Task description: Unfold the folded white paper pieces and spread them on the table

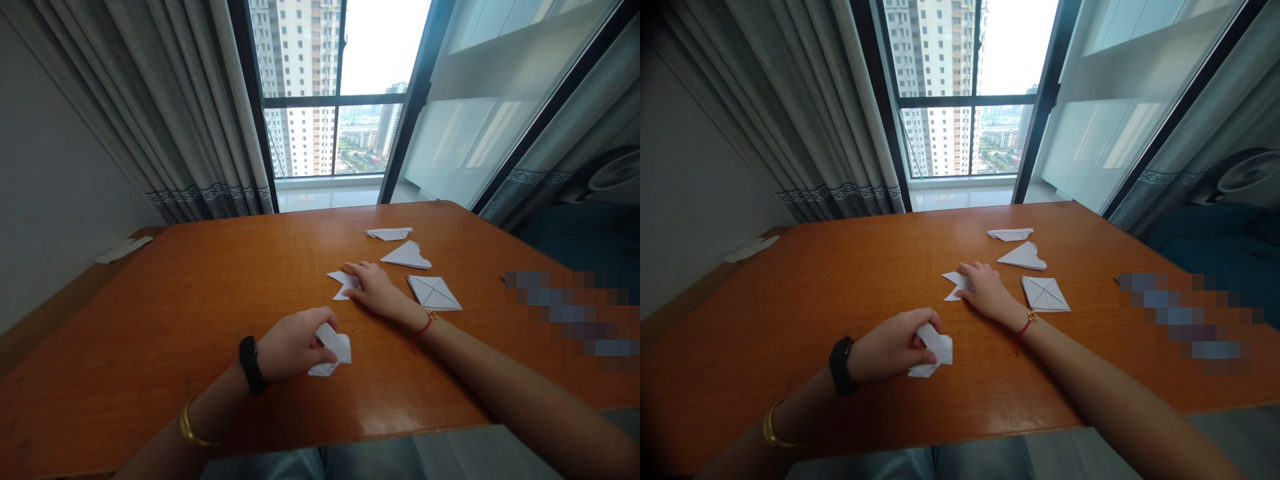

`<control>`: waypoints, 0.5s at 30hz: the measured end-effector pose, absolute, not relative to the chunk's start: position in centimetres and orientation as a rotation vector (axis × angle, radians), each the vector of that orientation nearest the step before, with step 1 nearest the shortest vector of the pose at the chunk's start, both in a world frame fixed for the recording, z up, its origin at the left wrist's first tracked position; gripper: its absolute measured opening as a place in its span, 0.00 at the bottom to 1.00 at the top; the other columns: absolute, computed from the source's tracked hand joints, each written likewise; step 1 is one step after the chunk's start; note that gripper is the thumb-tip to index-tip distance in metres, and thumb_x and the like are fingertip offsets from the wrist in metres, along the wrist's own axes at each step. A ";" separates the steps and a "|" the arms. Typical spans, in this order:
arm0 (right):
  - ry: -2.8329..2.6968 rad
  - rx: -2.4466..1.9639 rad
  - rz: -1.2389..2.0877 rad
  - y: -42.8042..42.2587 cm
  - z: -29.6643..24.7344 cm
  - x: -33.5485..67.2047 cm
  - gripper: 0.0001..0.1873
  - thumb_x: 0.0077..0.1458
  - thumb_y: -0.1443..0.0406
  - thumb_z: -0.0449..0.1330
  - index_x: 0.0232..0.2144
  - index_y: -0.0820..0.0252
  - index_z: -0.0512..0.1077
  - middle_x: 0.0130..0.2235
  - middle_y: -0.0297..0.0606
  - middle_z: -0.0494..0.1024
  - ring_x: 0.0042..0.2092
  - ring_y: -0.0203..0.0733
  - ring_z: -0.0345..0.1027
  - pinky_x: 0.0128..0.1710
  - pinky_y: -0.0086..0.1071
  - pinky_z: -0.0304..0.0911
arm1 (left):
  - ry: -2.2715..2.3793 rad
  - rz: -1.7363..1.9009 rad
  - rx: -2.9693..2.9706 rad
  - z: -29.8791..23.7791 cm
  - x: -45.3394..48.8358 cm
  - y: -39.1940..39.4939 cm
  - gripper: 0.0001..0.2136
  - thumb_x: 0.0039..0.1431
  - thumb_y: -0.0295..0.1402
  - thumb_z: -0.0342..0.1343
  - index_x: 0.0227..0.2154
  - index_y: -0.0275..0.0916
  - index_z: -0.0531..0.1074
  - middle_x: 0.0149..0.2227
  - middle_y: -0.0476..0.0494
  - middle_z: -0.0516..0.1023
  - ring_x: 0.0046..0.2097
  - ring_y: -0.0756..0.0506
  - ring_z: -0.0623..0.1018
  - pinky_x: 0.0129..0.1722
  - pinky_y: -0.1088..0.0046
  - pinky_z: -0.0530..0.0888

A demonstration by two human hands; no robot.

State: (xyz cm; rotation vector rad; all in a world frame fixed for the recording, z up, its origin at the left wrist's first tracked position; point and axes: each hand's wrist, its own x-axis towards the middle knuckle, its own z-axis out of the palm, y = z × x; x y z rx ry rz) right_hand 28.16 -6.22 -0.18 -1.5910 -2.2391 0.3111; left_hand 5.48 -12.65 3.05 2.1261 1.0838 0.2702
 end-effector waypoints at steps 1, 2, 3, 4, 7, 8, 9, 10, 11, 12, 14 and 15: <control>-2.228 -1.579 0.403 -6.1 -0.2 28.4 0.26 0.50 0.60 0.65 0.51 0.61 0.69 0.47 0.45 0.74 0.46 0.47 0.66 0.44 0.36 0.59 | 1.062 0.296 2.101 3.0 5.5 -12.6 0.14 0.50 0.33 0.61 0.41 0.43 0.69 0.31 0.54 0.72 0.29 0.50 0.70 0.30 0.76 0.63; -2.221 -1.574 0.486 -6.2 -0.2 28.6 0.25 0.46 0.59 0.67 0.47 0.62 0.72 0.44 0.43 0.75 0.42 0.45 0.67 0.40 0.34 0.60 | 1.043 0.324 2.070 3.0 5.4 -12.6 0.13 0.52 0.31 0.59 0.42 0.42 0.68 0.31 0.53 0.71 0.29 0.51 0.69 0.29 0.76 0.64; -2.219 -1.578 0.552 -6.4 0.0 28.7 0.24 0.43 0.58 0.69 0.42 0.62 0.73 0.41 0.42 0.75 0.39 0.44 0.68 0.36 0.32 0.60 | 1.031 0.357 2.036 3.0 5.4 -12.6 0.13 0.52 0.30 0.57 0.42 0.41 0.68 0.32 0.53 0.72 0.29 0.51 0.69 0.29 0.77 0.64; -2.220 -1.586 0.597 -6.6 0.2 28.8 0.22 0.41 0.57 0.70 0.37 0.62 0.74 0.38 0.40 0.75 0.36 0.42 0.67 0.33 0.31 0.58 | 1.027 0.401 2.003 3.1 5.5 -12.6 0.13 0.52 0.29 0.57 0.42 0.41 0.68 0.32 0.52 0.72 0.29 0.51 0.69 0.29 0.77 0.65; -2.189 -1.563 0.639 -8.0 1.4 28.5 0.16 0.42 0.56 0.68 0.27 0.61 0.73 0.30 0.35 0.74 0.30 0.38 0.64 0.27 0.29 0.53 | 1.046 0.542 1.932 3.3 5.7 -12.7 0.11 0.50 0.29 0.59 0.38 0.39 0.68 0.34 0.50 0.74 0.32 0.50 0.72 0.32 0.77 0.67; -2.155 -1.535 0.639 -8.5 1.8 28.2 0.14 0.46 0.55 0.66 0.26 0.61 0.72 0.28 0.34 0.73 0.28 0.37 0.63 0.27 0.29 0.52 | 1.059 0.577 1.934 3.3 5.8 -12.8 0.09 0.51 0.29 0.59 0.35 0.39 0.69 0.33 0.50 0.74 0.33 0.50 0.72 0.32 0.77 0.67; -2.122 -1.496 0.633 -9.0 2.3 27.9 0.14 0.50 0.55 0.63 0.25 0.60 0.71 0.27 0.34 0.73 0.28 0.37 0.62 0.26 0.29 0.52 | 1.077 0.610 1.952 3.3 5.9 -12.8 0.06 0.51 0.30 0.59 0.33 0.39 0.69 0.31 0.51 0.74 0.32 0.50 0.72 0.32 0.77 0.67; -2.107 -1.438 0.638 -9.5 2.7 27.6 0.14 0.54 0.56 0.60 0.25 0.60 0.71 0.27 0.34 0.73 0.28 0.37 0.63 0.27 0.30 0.52 | 1.100 0.647 1.977 3.3 5.9 -12.8 0.05 0.52 0.31 0.59 0.31 0.39 0.70 0.29 0.51 0.74 0.31 0.50 0.72 0.31 0.77 0.67; -2.117 -1.360 0.660 -10.0 3.2 27.2 0.14 0.58 0.57 0.57 0.26 0.60 0.71 0.27 0.35 0.73 0.29 0.37 0.63 0.28 0.30 0.53 | 1.124 0.694 2.004 3.2 6.0 -12.7 0.04 0.52 0.32 0.59 0.30 0.39 0.70 0.28 0.52 0.73 0.29 0.50 0.71 0.29 0.77 0.66; -2.151 -1.271 0.693 -10.4 3.6 26.9 0.15 0.61 0.58 0.53 0.27 0.60 0.72 0.29 0.36 0.74 0.30 0.38 0.64 0.30 0.30 0.55 | 1.147 0.750 2.029 3.1 6.0 -12.7 0.04 0.53 0.32 0.59 0.30 0.39 0.70 0.27 0.52 0.73 0.28 0.51 0.70 0.29 0.77 0.66; -2.252 -1.099 0.787 -11.3 4.2 26.5 0.17 0.64 0.60 0.49 0.31 0.60 0.73 0.31 0.37 0.75 0.33 0.38 0.65 0.34 0.30 0.57 | 1.171 0.862 2.045 2.8 5.9 -12.6 0.04 0.53 0.31 0.59 0.30 0.39 0.69 0.28 0.52 0.74 0.28 0.51 0.70 0.29 0.77 0.66; -2.296 -1.036 0.841 -11.6 4.3 26.4 0.17 0.64 0.60 0.49 0.32 0.60 0.73 0.31 0.37 0.75 0.33 0.38 0.65 0.34 0.30 0.57 | 1.178 0.901 2.035 2.6 5.9 -12.5 0.04 0.53 0.30 0.59 0.31 0.39 0.69 0.29 0.51 0.74 0.28 0.51 0.71 0.29 0.77 0.66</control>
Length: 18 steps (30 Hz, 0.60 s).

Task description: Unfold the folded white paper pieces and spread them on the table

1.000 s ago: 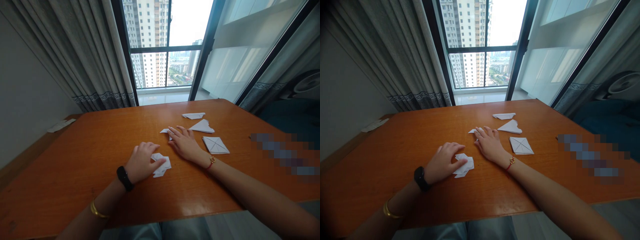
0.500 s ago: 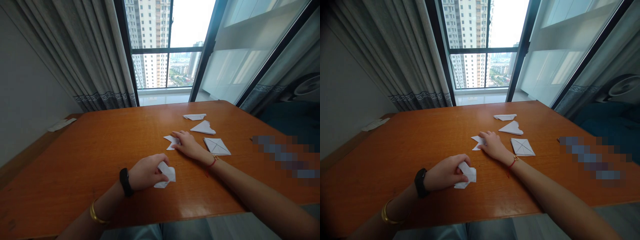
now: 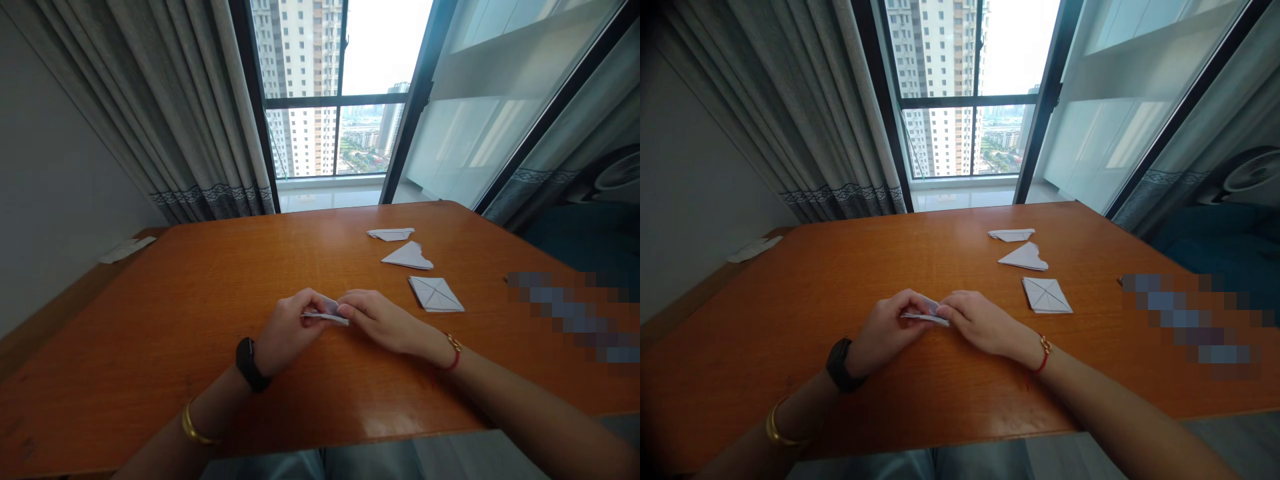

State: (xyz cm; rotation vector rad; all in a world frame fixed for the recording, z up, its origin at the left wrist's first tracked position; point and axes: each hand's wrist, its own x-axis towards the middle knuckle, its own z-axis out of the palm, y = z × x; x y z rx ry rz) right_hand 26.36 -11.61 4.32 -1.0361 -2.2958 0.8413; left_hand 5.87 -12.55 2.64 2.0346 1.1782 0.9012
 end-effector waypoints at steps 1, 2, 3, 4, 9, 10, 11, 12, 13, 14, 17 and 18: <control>-2.324 -1.003 0.884 -11.9 4.4 26.3 0.16 0.64 0.59 0.50 0.32 0.60 0.74 0.31 0.37 0.75 0.32 0.37 0.65 0.33 0.30 0.56 | 1.183 0.924 2.019 2.5 5.8 -12.5 0.05 0.53 0.30 0.59 0.31 0.39 0.68 0.30 0.51 0.75 0.29 0.51 0.71 0.29 0.77 0.67; -2.332 -1.001 0.904 -12.1 4.3 26.2 0.15 0.62 0.58 0.52 0.31 0.60 0.73 0.29 0.35 0.75 0.30 0.37 0.64 0.31 0.29 0.55 | 1.189 0.935 2.003 2.5 5.8 -12.5 0.05 0.53 0.31 0.59 0.31 0.40 0.68 0.31 0.51 0.75 0.29 0.51 0.71 0.29 0.76 0.67; -2.321 -1.020 0.910 -12.2 4.1 26.2 0.15 0.60 0.56 0.54 0.30 0.60 0.73 0.27 0.34 0.74 0.28 0.36 0.62 0.28 0.29 0.53 | 1.202 0.948 1.995 2.4 5.8 -12.5 0.07 0.53 0.32 0.60 0.31 0.40 0.67 0.31 0.50 0.75 0.30 0.50 0.72 0.29 0.76 0.67; -2.288 -1.058 0.908 -12.2 3.8 26.2 0.15 0.59 0.56 0.57 0.28 0.60 0.73 0.26 0.33 0.73 0.27 0.35 0.61 0.27 0.29 0.52 | 1.228 0.978 1.996 2.4 5.8 -12.6 0.08 0.52 0.33 0.61 0.32 0.40 0.67 0.31 0.50 0.74 0.31 0.50 0.72 0.31 0.75 0.68; -1.725 -1.153 1.139 -11.2 2.2 25.8 0.13 0.52 0.56 0.62 0.33 0.60 0.69 0.29 0.33 0.74 0.28 0.36 0.65 0.29 0.29 0.57 | 1.403 1.265 1.928 2.5 5.8 -12.2 0.29 0.42 0.38 0.69 0.47 0.40 0.64 0.45 0.44 0.71 0.39 0.47 0.71 0.45 0.68 0.68; -1.607 -1.102 1.257 -11.1 2.0 25.7 0.16 0.51 0.55 0.63 0.36 0.59 0.67 0.30 0.33 0.74 0.29 0.37 0.66 0.30 0.30 0.60 | 1.375 1.237 1.848 2.3 5.9 -12.1 0.33 0.41 0.38 0.70 0.50 0.40 0.63 0.47 0.43 0.70 0.37 0.48 0.71 0.43 0.68 0.69; -1.521 -1.042 1.362 -11.0 1.7 25.5 0.18 0.50 0.54 0.64 0.37 0.59 0.65 0.31 0.34 0.74 0.29 0.38 0.68 0.31 0.31 0.62 | 1.311 1.175 1.752 2.2 5.9 -12.0 0.33 0.42 0.39 0.69 0.51 0.40 0.61 0.47 0.42 0.70 0.35 0.50 0.71 0.40 0.70 0.70; -1.473 -0.993 1.435 -11.1 1.5 25.3 0.20 0.51 0.53 0.63 0.39 0.59 0.64 0.31 0.34 0.75 0.30 0.38 0.69 0.32 0.32 0.63 | 1.224 1.099 1.659 2.0 6.0 -11.9 0.30 0.45 0.40 0.67 0.50 0.39 0.62 0.46 0.42 0.71 0.33 0.50 0.72 0.36 0.71 0.71; -1.466 -0.968 1.461 -11.2 1.3 25.2 0.21 0.52 0.52 0.62 0.39 0.59 0.63 0.32 0.35 0.75 0.31 0.39 0.69 0.33 0.33 0.64 | 1.140 1.029 1.586 1.8 6.1 -11.8 0.26 0.49 0.41 0.64 0.48 0.38 0.63 0.43 0.43 0.73 0.31 0.51 0.72 0.34 0.72 0.71; -1.497 -0.972 1.438 -11.3 1.1 25.0 0.20 0.53 0.52 0.61 0.40 0.59 0.63 0.33 0.36 0.75 0.33 0.40 0.69 0.35 0.33 0.64 | 1.082 0.979 1.543 1.6 6.2 -11.8 0.21 0.53 0.42 0.60 0.45 0.37 0.65 0.39 0.44 0.74 0.30 0.51 0.72 0.32 0.73 0.70; -1.731 -1.101 1.127 -12.0 1.0 24.8 0.15 0.59 0.54 0.55 0.42 0.59 0.64 0.39 0.38 0.73 0.40 0.41 0.67 0.42 0.36 0.62 | 1.088 0.956 1.574 1.3 6.4 -11.9 0.12 0.59 0.41 0.54 0.36 0.36 0.69 0.27 0.49 0.72 0.28 0.50 0.72 0.30 0.74 0.69; -1.818 -1.147 0.979 -12.1 1.1 24.8 0.13 0.61 0.56 0.54 0.41 0.59 0.65 0.40 0.39 0.72 0.42 0.42 0.65 0.44 0.37 0.61 | 1.117 0.972 1.595 1.3 6.5 -12.0 0.11 0.59 0.41 0.54 0.35 0.37 0.69 0.25 0.50 0.72 0.27 0.50 0.72 0.29 0.75 0.69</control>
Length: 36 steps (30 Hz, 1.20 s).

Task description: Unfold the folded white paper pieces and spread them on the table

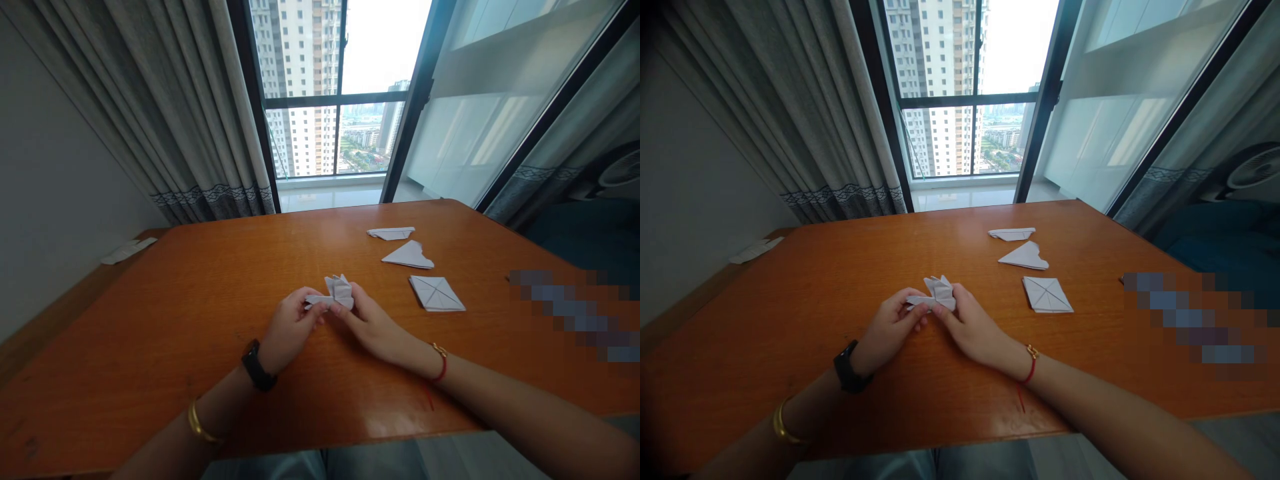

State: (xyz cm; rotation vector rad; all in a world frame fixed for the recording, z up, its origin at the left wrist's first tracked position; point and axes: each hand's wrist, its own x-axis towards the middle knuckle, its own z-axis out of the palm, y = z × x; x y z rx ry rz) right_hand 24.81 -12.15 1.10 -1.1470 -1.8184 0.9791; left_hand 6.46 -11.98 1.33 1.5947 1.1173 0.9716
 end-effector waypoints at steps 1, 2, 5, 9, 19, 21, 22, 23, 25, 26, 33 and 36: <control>-1.890 -1.181 0.839 -12.2 1.3 24.9 0.12 0.62 0.57 0.52 0.40 0.59 0.66 0.41 0.40 0.72 0.43 0.43 0.64 0.46 0.39 0.59 | 1.139 0.987 1.605 1.3 6.4 -12.0 0.11 0.59 0.41 0.54 0.34 0.37 0.69 0.25 0.50 0.72 0.27 0.50 0.72 0.29 0.75 0.70; -1.936 -1.201 0.723 -12.2 1.5 25.0 0.12 0.62 0.57 0.51 0.38 0.59 0.67 0.40 0.41 0.72 0.43 0.43 0.63 0.47 0.39 0.59 | 1.150 0.995 1.608 1.3 6.4 -12.1 0.10 0.59 0.40 0.54 0.34 0.37 0.69 0.25 0.50 0.72 0.27 0.50 0.73 0.29 0.74 0.70; -1.938 -1.205 0.642 -11.8 2.0 25.3 0.15 0.62 0.58 0.52 0.27 0.59 0.67 0.34 0.38 0.71 0.38 0.41 0.63 0.41 0.35 0.59 | 1.137 1.009 1.569 1.3 6.5 -12.0 0.10 0.57 0.39 0.56 0.34 0.38 0.69 0.26 0.50 0.73 0.27 0.49 0.74 0.29 0.74 0.71; -1.640 -1.155 1.183 -11.3 1.8 25.1 0.18 0.57 0.51 0.56 0.26 0.59 0.67 0.24 0.32 0.69 0.26 0.36 0.61 0.27 0.31 0.57 | 0.953 1.055 1.398 1.0 6.9 -11.8 0.13 0.50 0.35 0.62 0.37 0.38 0.68 0.38 0.44 0.78 0.39 0.45 0.78 0.40 0.69 0.75; -1.247 -0.946 1.631 -11.9 0.8 24.0 0.23 0.50 0.47 0.61 0.24 0.62 0.70 0.20 0.30 0.69 0.21 0.30 0.55 0.23 0.27 0.48 | 0.937 1.057 1.337 0.1 7.6 -12.2 0.14 0.47 0.33 0.65 0.37 0.37 0.71 0.36 0.44 0.79 0.40 0.43 0.79 0.43 0.65 0.76; -1.139 -0.928 1.722 -11.9 0.8 24.0 0.23 0.48 0.47 0.64 0.24 0.62 0.69 0.20 0.30 0.69 0.21 0.30 0.55 0.23 0.27 0.49 | 0.943 1.069 1.368 0.2 7.5 -12.4 0.17 0.47 0.33 0.65 0.41 0.38 0.71 0.39 0.43 0.79 0.42 0.43 0.79 0.44 0.65 0.76; -1.083 -0.919 1.765 -11.9 0.9 24.0 0.22 0.46 0.48 0.65 0.25 0.62 0.69 0.20 0.30 0.69 0.21 0.30 0.56 0.23 0.27 0.49 | 0.941 1.068 1.394 0.3 7.5 -12.5 0.18 0.48 0.34 0.64 0.43 0.39 0.70 0.42 0.43 0.79 0.44 0.42 0.78 0.45 0.65 0.76; -1.042 -0.912 1.796 -11.9 0.9 24.0 0.22 0.45 0.48 0.66 0.25 0.62 0.69 0.20 0.30 0.69 0.21 0.30 0.56 0.23 0.27 0.50 | 0.936 1.060 1.430 0.4 7.4 -12.6 0.21 0.49 0.34 0.64 0.47 0.40 0.69 0.44 0.42 0.78 0.45 0.42 0.78 0.45 0.66 0.76; -1.023 -0.895 1.823 -11.9 1.1 24.2 0.22 0.45 0.49 0.67 0.25 0.62 0.69 0.19 0.30 0.68 0.21 0.30 0.56 0.23 0.27 0.50 | 0.913 1.042 1.511 0.9 7.0 -12.8 0.25 0.52 0.36 0.63 0.53 0.41 0.65 0.47 0.40 0.76 0.46 0.43 0.77 0.45 0.67 0.75; -1.040 -0.889 1.828 -11.8 1.2 24.3 0.21 0.46 0.49 0.66 0.25 0.62 0.69 0.19 0.29 0.68 0.21 0.30 0.56 0.23 0.27 0.50 | 0.891 1.041 1.538 1.2 6.8 -12.8 0.26 0.53 0.38 0.62 0.55 0.41 0.63 0.47 0.40 0.76 0.45 0.43 0.78 0.43 0.69 0.75; -1.284 -0.940 1.634 -11.6 1.8 25.0 0.21 0.50 0.49 0.63 0.25 0.63 0.71 0.19 0.30 0.69 0.20 0.30 0.56 0.23 0.27 0.50 | 0.859 0.967 1.289 2.0 6.1 -12.1 0.25 0.60 0.50 0.48 0.51 0.34 0.65 0.29 0.43 0.78 0.24 0.50 0.75 0.23 0.77 0.70; -1.371 -1.040 1.557 -11.5 2.1 25.2 0.21 0.49 0.49 0.63 0.26 0.62 0.71 0.19 0.30 0.70 0.21 0.32 0.59 0.23 0.28 0.54 | 0.945 0.919 1.145 1.9 6.3 -11.8 0.24 0.58 0.49 0.51 0.49 0.36 0.65 0.28 0.44 0.78 0.23 0.48 0.78 0.21 0.78 0.71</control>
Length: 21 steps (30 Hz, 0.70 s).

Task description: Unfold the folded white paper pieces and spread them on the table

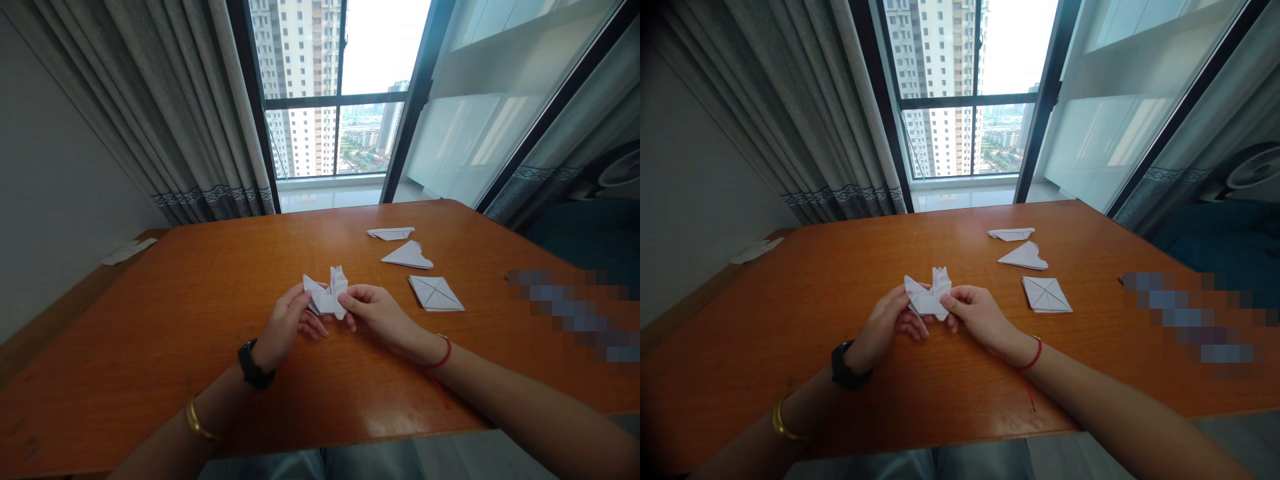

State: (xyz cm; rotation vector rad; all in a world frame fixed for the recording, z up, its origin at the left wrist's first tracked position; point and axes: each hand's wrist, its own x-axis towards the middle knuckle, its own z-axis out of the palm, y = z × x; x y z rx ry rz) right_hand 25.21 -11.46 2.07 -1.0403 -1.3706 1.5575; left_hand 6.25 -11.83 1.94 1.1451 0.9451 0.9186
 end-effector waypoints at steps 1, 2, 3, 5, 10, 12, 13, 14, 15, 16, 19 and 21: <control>-1.393 -1.080 1.511 -11.4 2.2 25.3 0.21 0.49 0.49 0.63 0.25 0.62 0.71 0.18 0.30 0.70 0.21 0.33 0.59 0.24 0.28 0.54 | 0.983 0.917 1.104 2.0 6.3 -11.8 0.23 0.58 0.49 0.51 0.49 0.37 0.65 0.29 0.43 0.79 0.23 0.47 0.79 0.20 0.77 0.71; -1.399 -1.107 1.449 -11.4 2.4 25.5 0.20 0.48 0.49 0.64 0.26 0.61 0.71 0.18 0.30 0.70 0.21 0.33 0.60 0.24 0.29 0.55 | 1.016 0.929 1.061 2.0 6.3 -11.8 0.22 0.58 0.49 0.51 0.48 0.38 0.65 0.31 0.42 0.79 0.24 0.46 0.80 0.21 0.77 0.72; -1.383 -1.112 1.383 -11.4 2.5 25.6 0.19 0.49 0.50 0.64 0.26 0.61 0.71 0.19 0.31 0.71 0.22 0.34 0.62 0.25 0.29 0.56 | 1.040 0.948 1.018 2.1 6.3 -11.8 0.21 0.59 0.49 0.51 0.48 0.38 0.65 0.33 0.41 0.80 0.25 0.45 0.80 0.21 0.76 0.73; -1.299 -1.064 1.296 -11.4 2.7 25.7 0.18 0.49 0.51 0.64 0.27 0.60 0.71 0.21 0.32 0.73 0.25 0.35 0.64 0.29 0.30 0.59 | 1.053 0.996 0.953 2.1 6.4 -11.8 0.20 0.60 0.48 0.51 0.48 0.39 0.64 0.39 0.38 0.80 0.31 0.44 0.82 0.23 0.74 0.75; -1.124 -0.991 1.335 -11.6 2.0 25.0 0.19 0.43 0.52 0.68 0.25 0.61 0.71 0.27 0.34 0.75 0.29 0.35 0.65 0.31 0.30 0.60 | 0.920 0.934 0.987 1.7 7.0 -12.1 0.22 0.57 0.48 0.56 0.46 0.36 0.68 0.46 0.33 0.78 0.40 0.43 0.81 0.35 0.73 0.77; -1.073 -1.004 1.324 -11.7 1.5 24.6 0.19 0.41 0.52 0.70 0.23 0.61 0.71 0.26 0.32 0.73 0.28 0.33 0.62 0.29 0.28 0.57 | 0.867 0.857 1.027 1.5 7.3 -12.3 0.24 0.55 0.50 0.57 0.45 0.35 0.68 0.46 0.32 0.78 0.39 0.44 0.81 0.37 0.71 0.76; -1.046 -1.006 1.333 -11.7 1.2 24.4 0.19 0.41 0.52 0.70 0.23 0.61 0.71 0.24 0.31 0.72 0.27 0.32 0.60 0.27 0.28 0.55 | 0.849 0.833 1.048 1.4 7.4 -12.4 0.25 0.55 0.51 0.57 0.45 0.34 0.69 0.46 0.32 0.78 0.39 0.44 0.81 0.38 0.71 0.76; -1.021 -1.003 1.351 -11.7 1.0 24.3 0.19 0.41 0.52 0.70 0.23 0.61 0.71 0.23 0.30 0.70 0.26 0.32 0.59 0.26 0.28 0.54 | 0.835 0.819 1.073 1.3 7.4 -12.5 0.25 0.55 0.51 0.57 0.45 0.35 0.69 0.46 0.32 0.78 0.39 0.44 0.81 0.39 0.70 0.76; -1.004 -0.999 1.373 -11.8 0.9 24.2 0.19 0.40 0.52 0.70 0.23 0.61 0.71 0.22 0.30 0.70 0.25 0.31 0.58 0.25 0.28 0.53 | 0.825 0.817 1.105 1.2 7.5 -12.5 0.24 0.54 0.50 0.58 0.45 0.35 0.69 0.46 0.33 0.78 0.38 0.45 0.81 0.39 0.70 0.76; -0.994 -0.993 1.394 -11.8 0.8 24.2 0.20 0.40 0.52 0.70 0.23 0.61 0.71 0.21 0.30 0.70 0.24 0.32 0.58 0.25 0.28 0.53 | 0.821 0.825 1.141 1.2 7.5 -12.6 0.23 0.54 0.49 0.59 0.44 0.35 0.70 0.45 0.34 0.79 0.37 0.45 0.81 0.39 0.71 0.75; -1.010 -0.991 1.430 -11.9 0.6 24.1 0.21 0.39 0.52 0.71 0.23 0.61 0.69 0.22 0.31 0.71 0.25 0.34 0.62 0.26 0.29 0.56 | 0.872 0.881 1.236 1.1 7.6 -12.5 0.20 0.52 0.47 0.61 0.37 0.33 0.71 0.37 0.39 0.80 0.30 0.49 0.79 0.31 0.74 0.74; -1.063 -1.009 1.411 -11.9 0.5 24.1 0.20 0.40 0.53 0.70 0.26 0.60 0.68 0.22 0.30 0.71 0.25 0.33 0.61 0.25 0.29 0.55 | 0.935 0.926 1.275 1.1 7.5 -12.4 0.19 0.54 0.48 0.58 0.33 0.33 0.70 0.30 0.43 0.78 0.24 0.51 0.76 0.26 0.76 0.71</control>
